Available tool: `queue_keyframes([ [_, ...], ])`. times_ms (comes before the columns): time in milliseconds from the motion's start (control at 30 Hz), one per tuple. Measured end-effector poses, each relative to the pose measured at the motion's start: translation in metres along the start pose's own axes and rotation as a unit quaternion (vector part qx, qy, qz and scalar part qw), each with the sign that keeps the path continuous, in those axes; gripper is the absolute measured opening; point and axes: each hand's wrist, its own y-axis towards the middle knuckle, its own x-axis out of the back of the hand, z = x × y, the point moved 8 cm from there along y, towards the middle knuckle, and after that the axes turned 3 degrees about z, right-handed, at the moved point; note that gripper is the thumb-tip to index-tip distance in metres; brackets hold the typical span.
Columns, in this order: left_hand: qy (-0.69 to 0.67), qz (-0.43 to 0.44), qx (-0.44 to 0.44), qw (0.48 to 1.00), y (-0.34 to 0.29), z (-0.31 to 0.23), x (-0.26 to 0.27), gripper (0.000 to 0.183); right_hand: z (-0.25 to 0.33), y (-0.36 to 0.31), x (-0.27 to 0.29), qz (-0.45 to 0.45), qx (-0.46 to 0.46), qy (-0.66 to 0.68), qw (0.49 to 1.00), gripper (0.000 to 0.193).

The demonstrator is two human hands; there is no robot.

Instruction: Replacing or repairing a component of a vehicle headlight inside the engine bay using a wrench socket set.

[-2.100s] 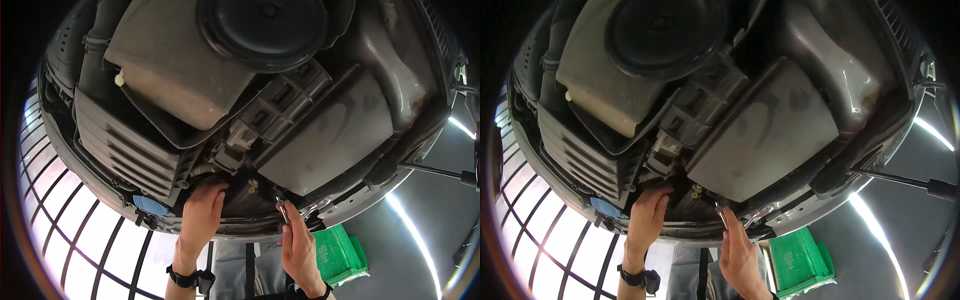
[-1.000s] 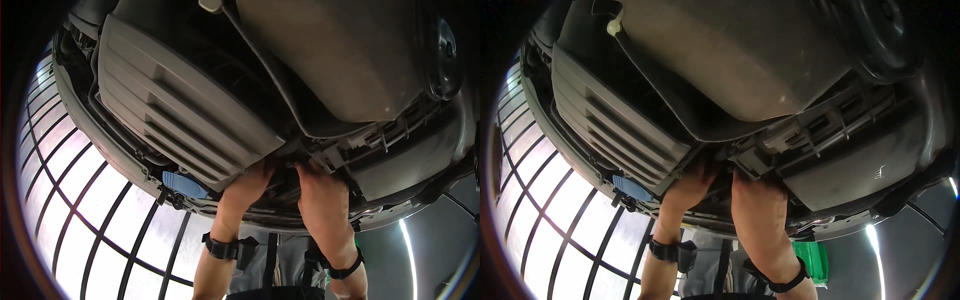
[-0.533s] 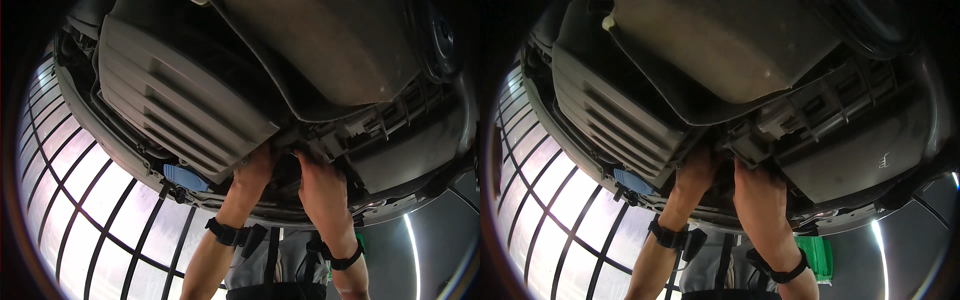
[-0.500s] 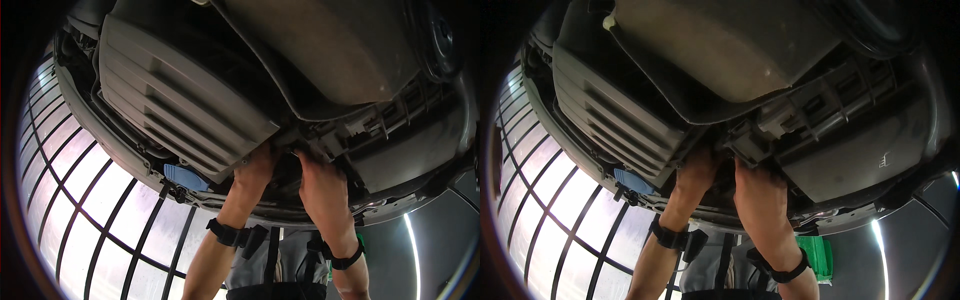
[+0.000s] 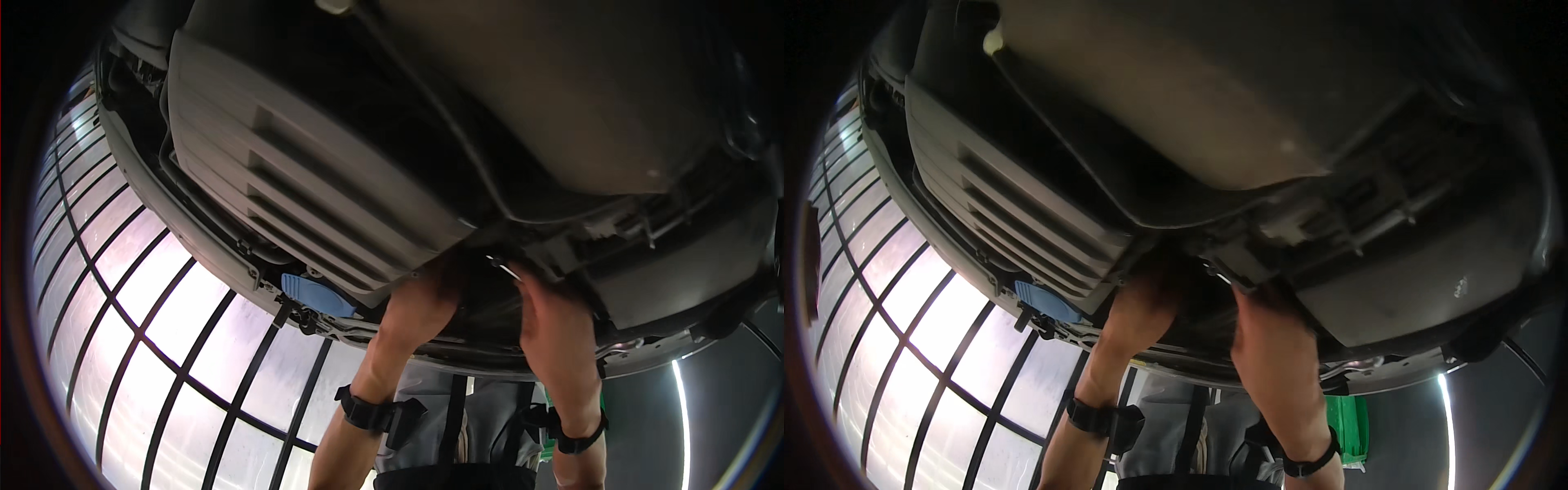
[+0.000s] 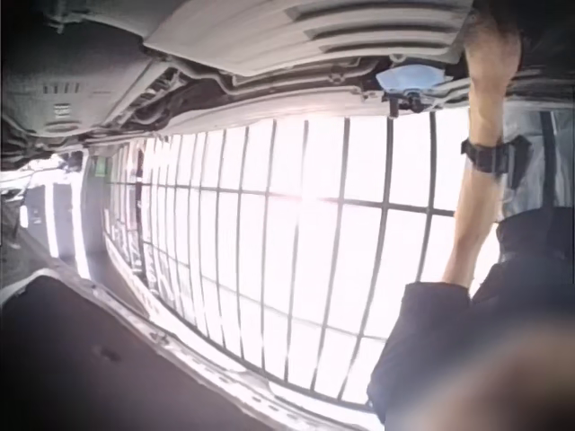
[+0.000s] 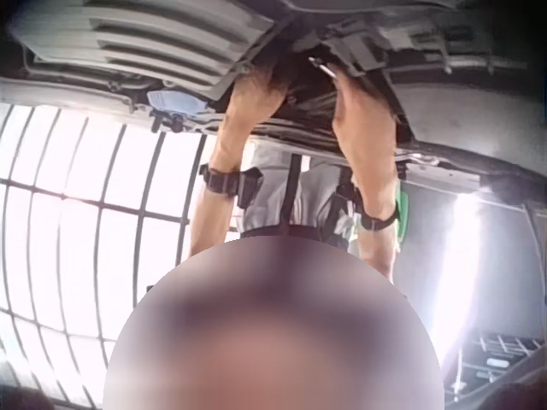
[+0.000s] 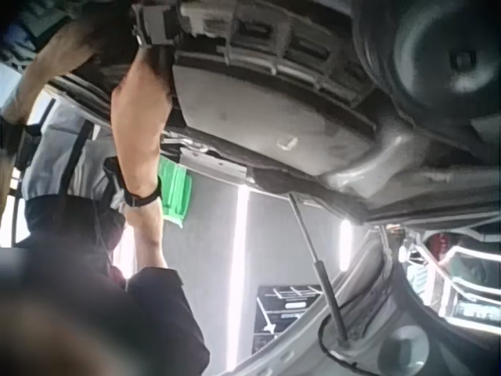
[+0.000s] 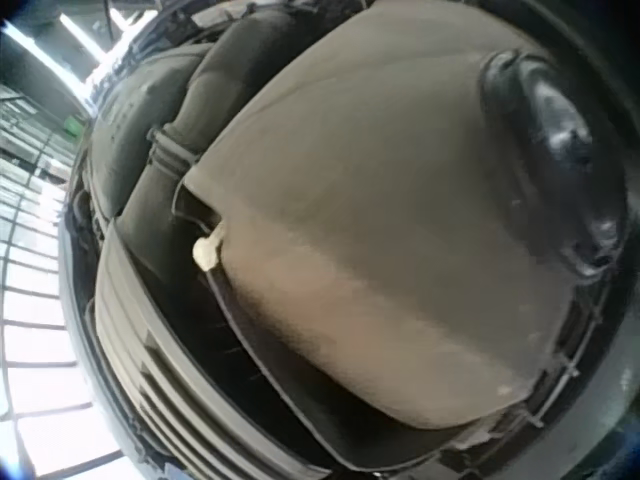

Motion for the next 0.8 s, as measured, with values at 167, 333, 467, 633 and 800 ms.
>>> queue_keyframes([
  [167, 0.047, 0.045, 0.032, 0.997, -0.007, -0.001, 0.001, 0.031, -0.004, -0.003, 0.002, -0.001, -0.024, 0.024, 0.999, 0.028],
  [333, 0.383, 0.002, -0.143, 0.913, -0.020, -0.018, 0.007, 0.025, 0.003, 0.003, -0.004, 0.041, -0.041, 0.014, 0.998, 0.028],
  [467, 0.296, 0.018, -0.132, 0.946, -0.014, -0.008, 0.011, 0.025, 0.011, 0.007, -0.004, 0.013, 0.014, 0.003, 1.000, 0.029],
  [633, 0.449, -0.039, -0.193, 0.872, -0.019, -0.023, 0.002, 0.031, 0.015, 0.012, -0.010, 0.057, -0.006, -0.053, 0.997, 0.026],
  [800, 0.432, 0.037, -0.121, 0.893, -0.030, -0.008, -0.005, 0.030, 0.013, 0.016, -0.035, 0.055, -0.004, -0.151, 0.987, 0.033],
])
